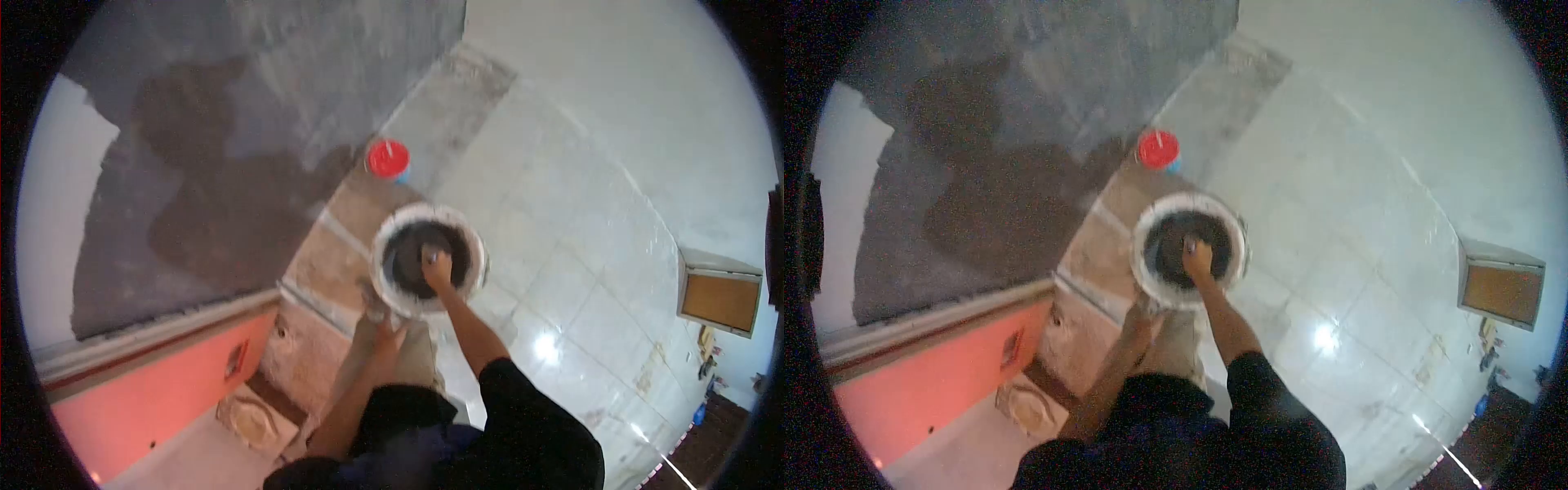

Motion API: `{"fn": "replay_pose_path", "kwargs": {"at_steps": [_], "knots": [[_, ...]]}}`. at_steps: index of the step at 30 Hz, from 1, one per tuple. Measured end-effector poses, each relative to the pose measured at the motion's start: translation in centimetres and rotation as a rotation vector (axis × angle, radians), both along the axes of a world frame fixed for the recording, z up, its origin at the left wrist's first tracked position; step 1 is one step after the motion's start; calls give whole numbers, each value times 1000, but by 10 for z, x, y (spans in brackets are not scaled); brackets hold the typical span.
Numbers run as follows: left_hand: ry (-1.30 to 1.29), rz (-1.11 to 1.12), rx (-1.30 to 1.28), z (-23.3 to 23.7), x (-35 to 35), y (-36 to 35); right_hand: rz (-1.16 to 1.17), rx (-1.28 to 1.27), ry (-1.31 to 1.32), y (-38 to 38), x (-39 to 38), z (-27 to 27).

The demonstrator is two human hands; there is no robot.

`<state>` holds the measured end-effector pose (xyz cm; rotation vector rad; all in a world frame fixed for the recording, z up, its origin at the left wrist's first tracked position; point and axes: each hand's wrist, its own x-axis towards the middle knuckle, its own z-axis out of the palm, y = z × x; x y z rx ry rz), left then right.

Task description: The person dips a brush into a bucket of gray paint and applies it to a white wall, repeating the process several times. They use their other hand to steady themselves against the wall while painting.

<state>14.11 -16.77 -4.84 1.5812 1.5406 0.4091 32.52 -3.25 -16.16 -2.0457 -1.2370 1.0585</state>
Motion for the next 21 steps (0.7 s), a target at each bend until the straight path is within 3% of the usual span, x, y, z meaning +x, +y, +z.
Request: {"fn": "replay_pose_path", "kwargs": {"at_steps": [1, 2, 3, 6, 8, 11, 13, 15, 17, 18, 21], "knots": [[-102, 178, -165, 2, 10, -2, 24, -7, -153, -7, -6, -41], [-163, 276, -285, -20, 11, -1, 6, 114, -97, -7, -7, -23], [-9, 159, -232, 3, 11, 14, -8, 228, -39, -7, -9, -5], [286, -138, -136, 29, 6, 26, -37, 171, -55, -2, -8, 18], [245, -180, -151, 26, -3, 20, -30, 158, 13, -7, -2, 43], [-101, -24, -273, 16, -15, 13, -24, 297, 8, -24, 11, 73], [-335, 107, -439, -6, -25, -1, -144, 507, 135, -37, 20, 62], [-577, 228, -637, -41, -36, -8, -207, 326, 68, -50, 32, 75], [-110, 52, -509, -91, -23, 14, -296, 426, -20, -56, 35, 86], [122, -21, -442, -100, -14, 27, -325, 413, 87, -57, 39, 82], [12, -37, -384, -81, -19, 36, -376, 344, 302, -60, 49, 60]]}}
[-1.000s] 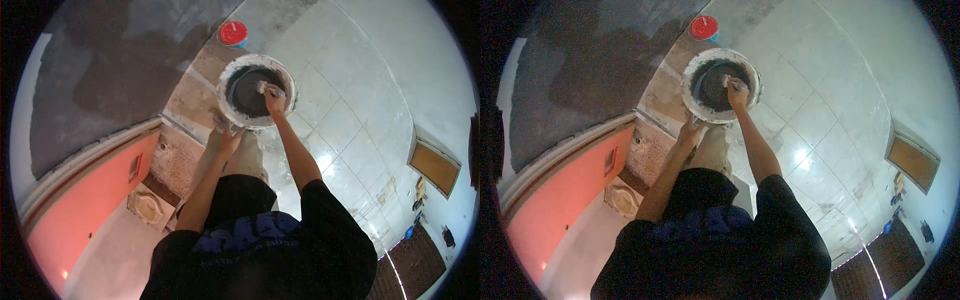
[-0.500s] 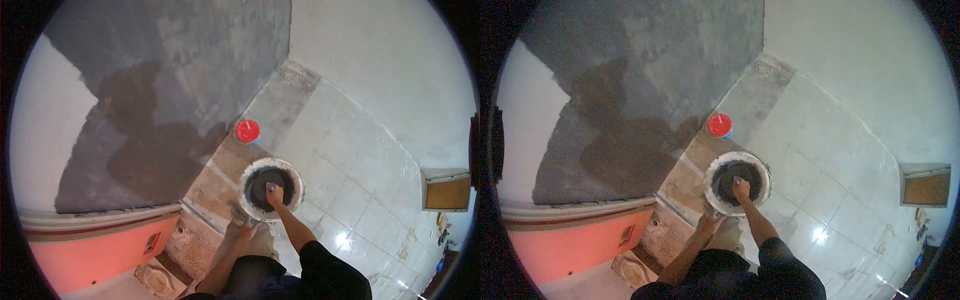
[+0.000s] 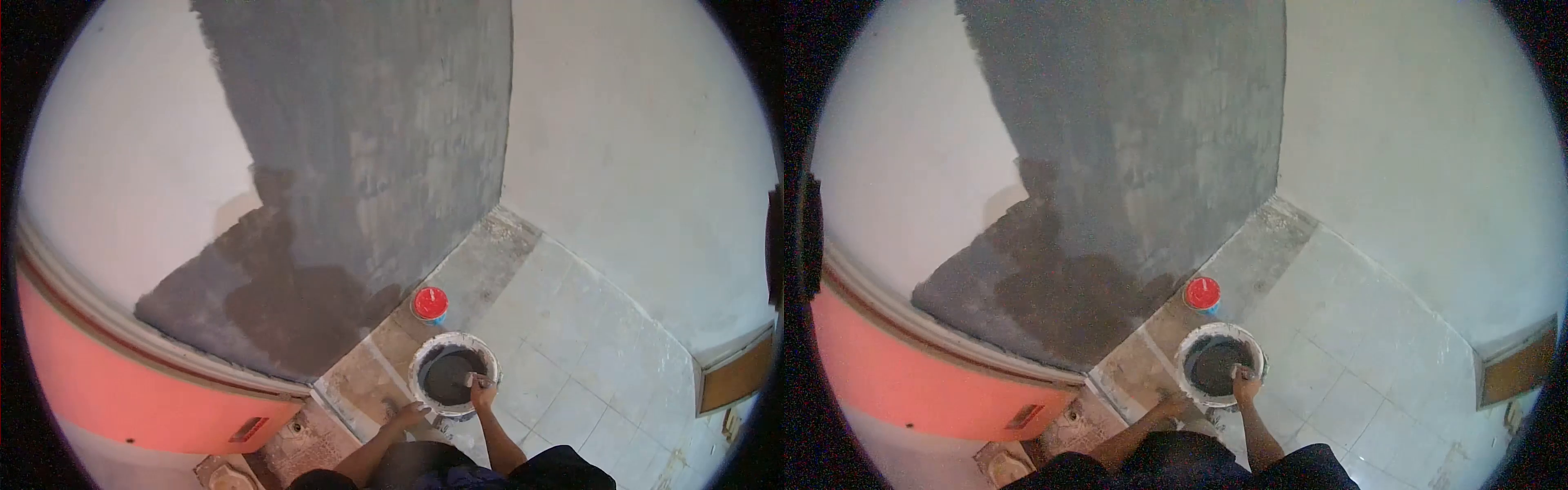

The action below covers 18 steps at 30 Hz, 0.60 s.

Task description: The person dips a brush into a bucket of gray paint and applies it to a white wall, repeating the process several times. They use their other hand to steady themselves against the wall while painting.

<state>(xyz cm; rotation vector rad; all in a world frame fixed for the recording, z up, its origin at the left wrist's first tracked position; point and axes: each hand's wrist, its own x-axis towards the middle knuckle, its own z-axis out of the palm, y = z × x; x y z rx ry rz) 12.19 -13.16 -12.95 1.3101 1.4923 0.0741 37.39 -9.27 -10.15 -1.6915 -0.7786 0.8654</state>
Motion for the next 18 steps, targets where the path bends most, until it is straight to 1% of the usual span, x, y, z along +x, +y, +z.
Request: {"fn": "replay_pose_path", "kwargs": {"at_steps": [1, 3, 5, 7, 8, 9, 10, 11, 12, 14, 15, 16, 17, 18], "knots": [[-19, -56, 73, 6, -7, -2, -1, -17, 6, 1, 3, -7], [-51, -168, 220, 25, -20, 1, -24, -23, 33, 13, 0, -3], [-83, -184, 278, 48, -28, -1, -74, -15, 75, 20, -3, -1], [-54, -104, 245, 79, -25, -5, -54, 58, -58, 26, -4, -3], [-7, -17, 182, 96, -20, -7, -45, 94, -123, 28, -7, -4], [14, 18, 158, 101, -20, -12, -36, 71, -39, 26, -10, 3], [34, 54, 134, 92, -23, -18, -30, 48, 43, 25, -14, 15], [29, 40, 152, 83, -28, -22, -24, 25, 125, 23, -16, 28], [25, 28, 171, 73, -33, -25, -12, 15, 39, 20, -17, 37], [2, 114, 160, 87, -35, -29, 13, -4, -133, 14, -18, 54], [-11, 154, 150, 99, -35, -34, 42, 47, 124, 6, -20, 71], [-55, 172, 166, 113, -37, -35, 24, 66, 167, 9, -16, 37], [-100, 189, 183, 139, -41, -32, 5, 86, 210, 12, -10, -9], [-121, 239, 209, 139, -48, -32, -14, 106, 253, 14, -12, -11]]}}
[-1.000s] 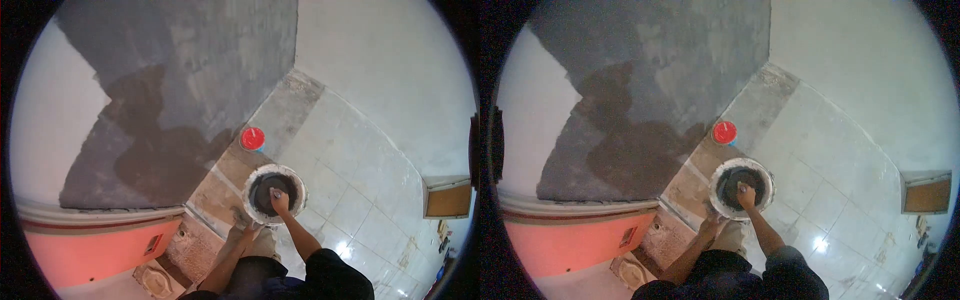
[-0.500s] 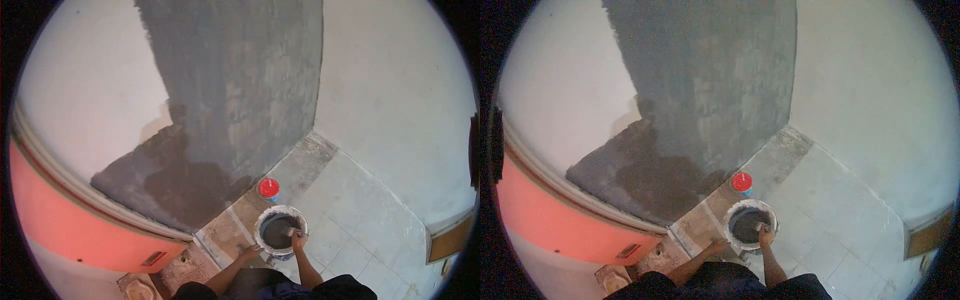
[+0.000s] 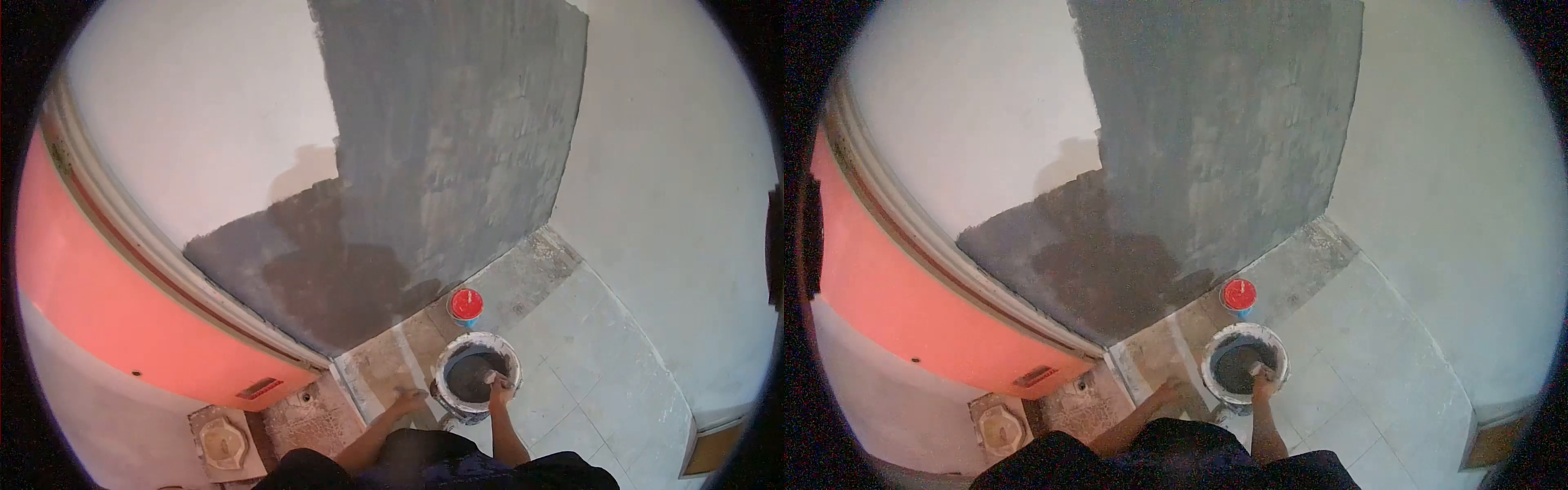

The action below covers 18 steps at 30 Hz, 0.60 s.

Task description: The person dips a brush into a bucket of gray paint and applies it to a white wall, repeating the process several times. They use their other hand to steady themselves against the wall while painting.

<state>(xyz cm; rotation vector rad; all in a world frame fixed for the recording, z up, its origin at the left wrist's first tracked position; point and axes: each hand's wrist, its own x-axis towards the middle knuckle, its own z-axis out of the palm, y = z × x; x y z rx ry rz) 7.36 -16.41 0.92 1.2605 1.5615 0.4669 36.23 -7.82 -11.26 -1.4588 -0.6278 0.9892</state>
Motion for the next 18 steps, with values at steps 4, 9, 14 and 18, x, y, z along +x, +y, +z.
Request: {"fn": "replay_pose_path", "kwargs": {"at_steps": [4, 9, 14, 18], "knots": [[-73, 253, 123, -18, -42, 21, -4, -192, 535, -25, 26, 19], [42, 345, 504, -29, -142, 66, 37, -53, 634, -31, 57, 37], [24, 575, 548, 151, -212, 116, 146, 193, 437, 22, 21, 148], [208, 504, 917, 270, -282, 139, 161, 295, 186, 100, -91, 282]]}}
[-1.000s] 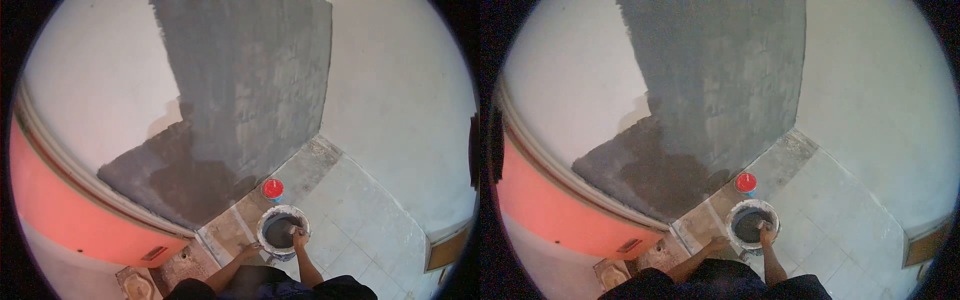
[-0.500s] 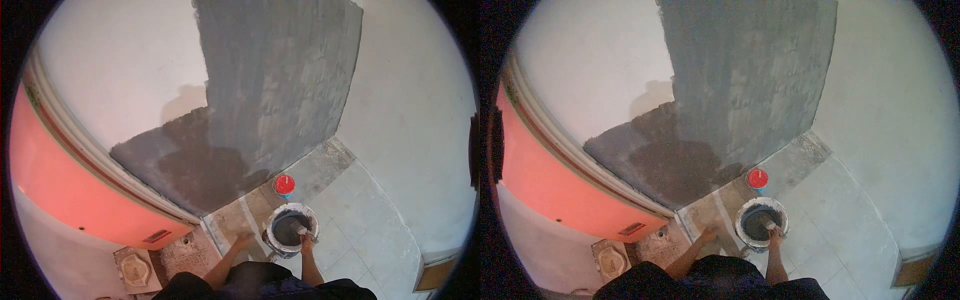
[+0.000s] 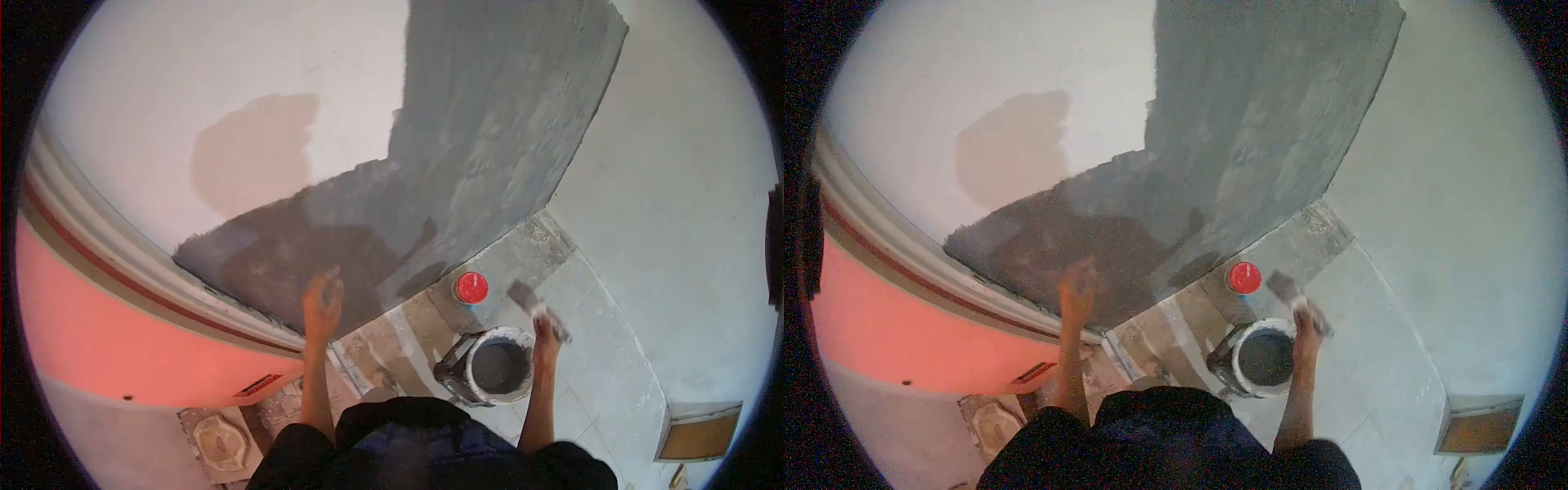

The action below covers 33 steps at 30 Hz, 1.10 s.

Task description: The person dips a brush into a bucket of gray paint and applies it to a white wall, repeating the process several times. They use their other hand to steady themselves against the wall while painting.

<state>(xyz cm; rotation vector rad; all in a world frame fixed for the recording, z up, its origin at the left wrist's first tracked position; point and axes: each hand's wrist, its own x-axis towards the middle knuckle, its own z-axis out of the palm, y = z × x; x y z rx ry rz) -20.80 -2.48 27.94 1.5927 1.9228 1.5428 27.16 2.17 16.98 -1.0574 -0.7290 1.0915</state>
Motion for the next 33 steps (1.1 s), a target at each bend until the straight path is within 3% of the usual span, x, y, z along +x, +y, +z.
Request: {"fn": "replay_pose_path", "kwargs": {"at_steps": [2, 4, 7, 9, 13, 17, 20, 24, 33], "knots": [[241, 8, 146, 70, -30, 8, 56, 47, -165, 34, -56, 58], [425, 68, 242, 127, -60, 15, 75, 171, -565, 68, -101, 102], [583, 152, 505, 206, -94, 33, 169, 513, -838, 101, -172, 171], [921, 290, 635, 248, -124, 47, 253, 655, -917, 127, -205, 192], [1139, 319, 800, 301, -173, 82, 407, 895, -954, 173, -248, 210], [1266, 470, 816, 305, -205, 108, 486, 1061, -1015, 203, -271, 205], [1255, 510, 799, 303, -200, 110, 455, 1029, -1054, 210, -280, 205], [1280, 536, 789, 301, -201, 112, 453, 1012, -1066, 230, -274, 191], [1307, 526, 805, 305, -202, 111, 459, 1100, -1080, 249, -288, 215]]}}
